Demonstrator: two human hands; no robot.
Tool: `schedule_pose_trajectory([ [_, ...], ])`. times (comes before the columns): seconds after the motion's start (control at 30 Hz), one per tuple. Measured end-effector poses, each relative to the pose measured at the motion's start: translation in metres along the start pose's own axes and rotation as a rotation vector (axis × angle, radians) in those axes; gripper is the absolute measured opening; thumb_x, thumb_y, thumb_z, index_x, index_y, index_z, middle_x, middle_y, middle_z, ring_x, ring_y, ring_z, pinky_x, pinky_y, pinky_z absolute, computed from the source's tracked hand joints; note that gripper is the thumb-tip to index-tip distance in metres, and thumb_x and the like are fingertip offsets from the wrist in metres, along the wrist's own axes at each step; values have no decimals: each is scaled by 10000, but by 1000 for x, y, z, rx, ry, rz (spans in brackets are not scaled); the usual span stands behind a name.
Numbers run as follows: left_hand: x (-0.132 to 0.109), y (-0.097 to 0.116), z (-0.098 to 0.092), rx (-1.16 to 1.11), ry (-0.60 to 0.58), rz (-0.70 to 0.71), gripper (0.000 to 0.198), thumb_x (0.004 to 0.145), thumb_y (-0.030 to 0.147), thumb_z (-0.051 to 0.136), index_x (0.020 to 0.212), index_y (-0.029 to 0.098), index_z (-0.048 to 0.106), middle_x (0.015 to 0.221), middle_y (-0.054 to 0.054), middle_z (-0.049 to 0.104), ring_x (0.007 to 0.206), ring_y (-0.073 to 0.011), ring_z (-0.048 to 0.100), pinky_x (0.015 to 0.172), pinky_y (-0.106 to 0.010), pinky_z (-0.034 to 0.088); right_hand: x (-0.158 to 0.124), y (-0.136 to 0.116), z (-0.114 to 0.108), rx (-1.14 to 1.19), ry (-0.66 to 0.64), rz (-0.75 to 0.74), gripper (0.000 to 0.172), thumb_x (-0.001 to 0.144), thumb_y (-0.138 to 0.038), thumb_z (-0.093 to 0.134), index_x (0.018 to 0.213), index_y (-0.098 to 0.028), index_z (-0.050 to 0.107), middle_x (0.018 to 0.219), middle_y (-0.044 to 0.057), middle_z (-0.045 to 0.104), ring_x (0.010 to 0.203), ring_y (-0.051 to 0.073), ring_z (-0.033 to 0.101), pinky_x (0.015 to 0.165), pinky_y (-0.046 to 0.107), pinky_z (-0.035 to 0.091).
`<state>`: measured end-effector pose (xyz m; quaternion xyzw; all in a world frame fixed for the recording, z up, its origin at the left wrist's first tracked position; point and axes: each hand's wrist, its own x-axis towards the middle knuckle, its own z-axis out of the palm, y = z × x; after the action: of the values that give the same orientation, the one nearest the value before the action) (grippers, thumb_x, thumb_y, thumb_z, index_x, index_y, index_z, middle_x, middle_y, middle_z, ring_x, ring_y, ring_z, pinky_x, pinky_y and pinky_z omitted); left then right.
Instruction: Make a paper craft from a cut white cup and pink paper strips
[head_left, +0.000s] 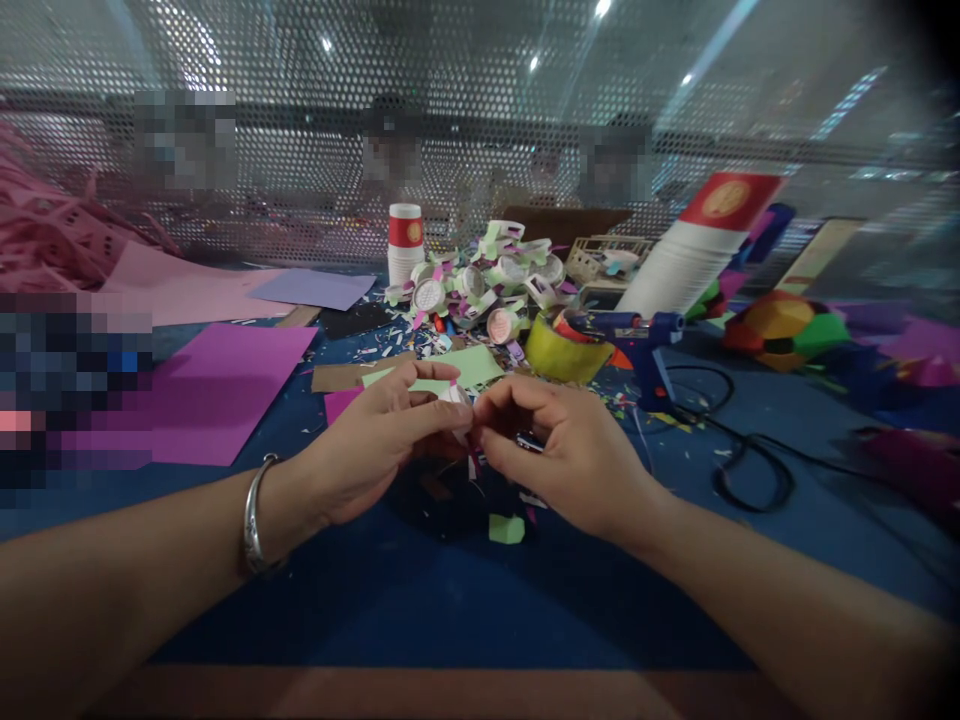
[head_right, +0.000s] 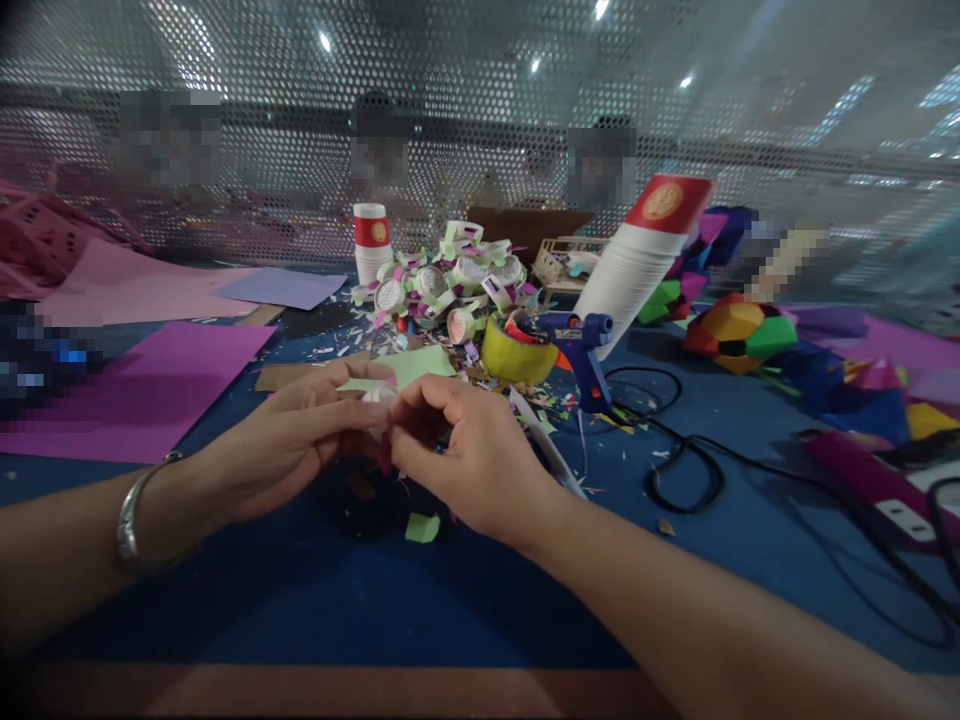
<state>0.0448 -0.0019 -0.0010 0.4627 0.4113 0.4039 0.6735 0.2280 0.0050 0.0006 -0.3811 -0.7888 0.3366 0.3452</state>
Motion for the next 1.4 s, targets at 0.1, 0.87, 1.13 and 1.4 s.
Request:
schedule_pose_trajectory([
  [0.1,-2,0,2,-9,0,15,415,848,252,679,1189,213,446,795,-24,631,671,-195,651,476,-256,518,0,-2,-1,18,-6,-6,66,826,-118,588,793,-173,603,725,-16,620,640,104,557,617,237,463],
  [0.87,-4,3,6,42,1,56,441,789,146,616,1184,212,430,784,-5,612,608,-173,635,496,-269,513,-3,-5,1,102,-27,-7,67,814,-125,591,784,-185,589,691,-30,585,563,85,508,509,208,423],
  [1.13,-3,-6,7,189,33,123,462,758,108,589,1145,251,381,786,42,551,593,-132,569,491,-261,532,-3,-4,2,-32,-44,-39,73,811,-126,596,773,-188,593,696,-29,614,610,101,554,575,224,449],
  [1.4,-5,-8,5,210,18,133,553,737,80,583,1193,272,335,811,46,553,610,-135,570,508,-268,538,-2,-4,2,-63,-54,-32,101,765,-79,594,767,-179,600,708,-25,620,633,106,562,599,233,451],
])
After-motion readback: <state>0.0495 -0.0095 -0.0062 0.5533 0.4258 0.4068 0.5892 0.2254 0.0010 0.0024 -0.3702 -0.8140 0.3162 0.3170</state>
